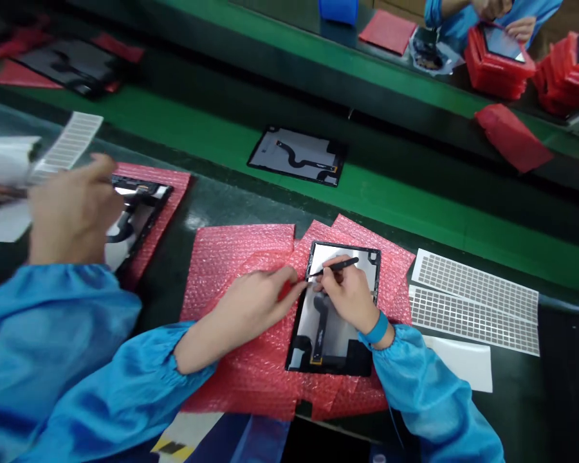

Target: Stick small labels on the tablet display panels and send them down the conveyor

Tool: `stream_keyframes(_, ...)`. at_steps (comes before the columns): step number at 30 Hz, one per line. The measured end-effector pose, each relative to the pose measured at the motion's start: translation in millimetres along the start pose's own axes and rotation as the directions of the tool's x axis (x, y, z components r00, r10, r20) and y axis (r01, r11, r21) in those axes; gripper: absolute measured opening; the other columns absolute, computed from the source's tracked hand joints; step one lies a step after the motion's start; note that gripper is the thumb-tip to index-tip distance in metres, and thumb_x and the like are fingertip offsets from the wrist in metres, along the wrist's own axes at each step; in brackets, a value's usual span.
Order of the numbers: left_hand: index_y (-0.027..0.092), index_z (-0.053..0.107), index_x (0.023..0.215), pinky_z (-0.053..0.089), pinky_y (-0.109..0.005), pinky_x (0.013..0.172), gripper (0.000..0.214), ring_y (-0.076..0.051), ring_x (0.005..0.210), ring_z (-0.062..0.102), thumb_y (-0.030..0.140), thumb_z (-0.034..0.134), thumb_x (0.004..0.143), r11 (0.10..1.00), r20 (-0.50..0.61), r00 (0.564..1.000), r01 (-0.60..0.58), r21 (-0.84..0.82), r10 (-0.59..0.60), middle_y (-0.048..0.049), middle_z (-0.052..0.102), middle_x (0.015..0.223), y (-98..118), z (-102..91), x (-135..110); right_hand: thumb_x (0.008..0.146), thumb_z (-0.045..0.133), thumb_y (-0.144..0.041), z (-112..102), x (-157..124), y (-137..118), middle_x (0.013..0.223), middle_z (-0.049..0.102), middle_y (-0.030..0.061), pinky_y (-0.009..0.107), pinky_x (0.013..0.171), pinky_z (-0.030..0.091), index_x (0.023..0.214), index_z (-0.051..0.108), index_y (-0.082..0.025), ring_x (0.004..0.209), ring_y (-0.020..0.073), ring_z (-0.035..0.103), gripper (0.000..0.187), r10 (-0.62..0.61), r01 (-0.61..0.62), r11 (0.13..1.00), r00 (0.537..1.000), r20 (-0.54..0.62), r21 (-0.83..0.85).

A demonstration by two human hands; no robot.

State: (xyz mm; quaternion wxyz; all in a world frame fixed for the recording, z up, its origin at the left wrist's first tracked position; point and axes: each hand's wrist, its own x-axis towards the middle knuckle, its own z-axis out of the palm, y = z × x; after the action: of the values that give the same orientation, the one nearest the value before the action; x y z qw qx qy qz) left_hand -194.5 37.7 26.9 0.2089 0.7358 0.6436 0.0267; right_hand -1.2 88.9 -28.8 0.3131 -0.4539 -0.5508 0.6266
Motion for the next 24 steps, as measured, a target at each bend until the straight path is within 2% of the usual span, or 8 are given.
stream_keyframes(1,0.016,0.067,0.102,0.050,-0.040,0.066,0.035,-0.030,0.067,0.071,0.040,0.042,0.108,0.997,-0.001,0.997,0.082,0.002,-0.082,-0.0121,0.073,0.076,-3.4,1.2,-0.7,0.101,0.064,-0.048,0.2,1.1,0.8,0.079,0.079,0.0019,0.033,0.067,0.066,0.108,0.060,-0.023,0.073,0.0211,0.082,0.026,-0.006,0.006,1.000,1.000,0.017,-0.006)
stream_keyframes(3,0.016,0.066,0.106,0.048,-0.039,0.066,0.034,-0.031,0.071,0.072,0.042,0.045,0.106,0.986,0.022,0.987,0.162,-0.044,-0.161,-0.0127,0.073,0.078,-7.5,5.5,-1.5,0.101,0.063,-0.044,0.5,3.3,2.1,0.078,0.078,0.0013,0.032,0.066,0.065,0.108,0.060,-0.023,0.073,0.0207,0.082,0.023,-0.024,0.024,1.000,0.999,0.037,-0.018)
stream_keyframes(7,0.018,0.064,0.108,0.047,-0.037,0.071,0.025,-0.030,0.080,0.073,0.036,0.047,0.104,0.976,0.043,0.987,0.157,-0.154,-0.152,-0.0107,0.074,0.085,-8.2,13.9,-0.1,0.101,0.063,-0.039,0.1,7.1,5.0,0.079,0.077,0.0014,0.030,0.065,0.062,0.109,0.059,-0.022,0.071,0.0191,0.080,0.019,-0.067,0.069,0.997,0.996,0.059,-0.040)
stream_keyframes(10,0.018,0.062,0.109,0.047,-0.037,0.075,0.020,-0.028,0.083,0.073,0.030,0.047,0.102,0.974,0.019,0.987,0.160,-0.161,-0.159,-0.0092,0.074,0.087,-9.2,17.1,2.0,0.099,0.065,-0.039,0.8,10.9,8.7,0.078,0.076,0.0006,0.028,0.062,0.061,0.108,0.059,-0.022,0.069,0.0179,0.079,0.020,-0.083,0.085,0.996,0.995,0.053,-0.038)
stream_keyframes(14,0.014,0.055,0.119,0.048,-0.038,0.076,0.031,-0.032,0.086,0.073,0.039,0.050,0.101,0.961,-0.050,0.966,0.244,-0.132,-0.252,-0.0122,0.072,0.085,-13.9,19.0,3.3,0.094,0.071,-0.047,3.7,15.6,9.6,0.077,0.075,-0.0003,0.026,0.057,0.061,0.104,0.060,-0.022,0.064,0.0166,0.078,0.030,-0.068,0.065,0.992,0.997,0.027,0.105)
stream_keyframes(16,0.015,0.055,0.116,0.048,-0.039,0.075,0.036,-0.033,0.086,0.073,0.047,0.056,0.098,0.952,-0.069,0.955,0.276,-0.132,-0.287,-0.0117,0.070,0.083,-16.0,17.8,4.1,0.091,0.074,-0.055,1.9,13.5,5.6,0.075,0.075,-0.0013,0.026,0.055,0.061,0.103,0.059,-0.022,0.061,0.0161,0.077,0.037,-0.058,0.063,0.975,0.998,-0.026,0.215)
stream_keyframes(20,0.022,0.054,0.091,0.047,-0.038,0.076,0.018,-0.028,0.080,0.067,0.039,0.059,0.092,0.947,-0.067,0.962,0.245,-0.208,-0.263,-0.0068,0.065,0.077,-15.8,9.0,7.1,0.092,0.074,-0.061,-20.8,-9.5,-8.4,0.078,0.077,0.0001,0.027,0.056,0.062,0.105,0.060,-0.023,0.061,0.0162,0.077,0.042,-0.099,0.130,0.950,0.988,-0.122,0.285)
stream_keyframes(24,0.024,0.049,0.083,0.048,-0.035,0.079,0.016,-0.022,0.081,0.060,0.036,0.050,0.094,0.912,-0.081,0.984,0.116,-0.394,-0.160,-0.0038,0.062,0.082,-7.2,1.1,10.4,0.094,0.074,-0.060,-64.8,-50.9,-12.8,0.082,0.080,0.0039,0.029,0.058,0.063,0.107,0.063,-0.022,0.067,0.0197,0.080,0.042,-0.110,0.160,0.956,0.972,-0.209,0.245)
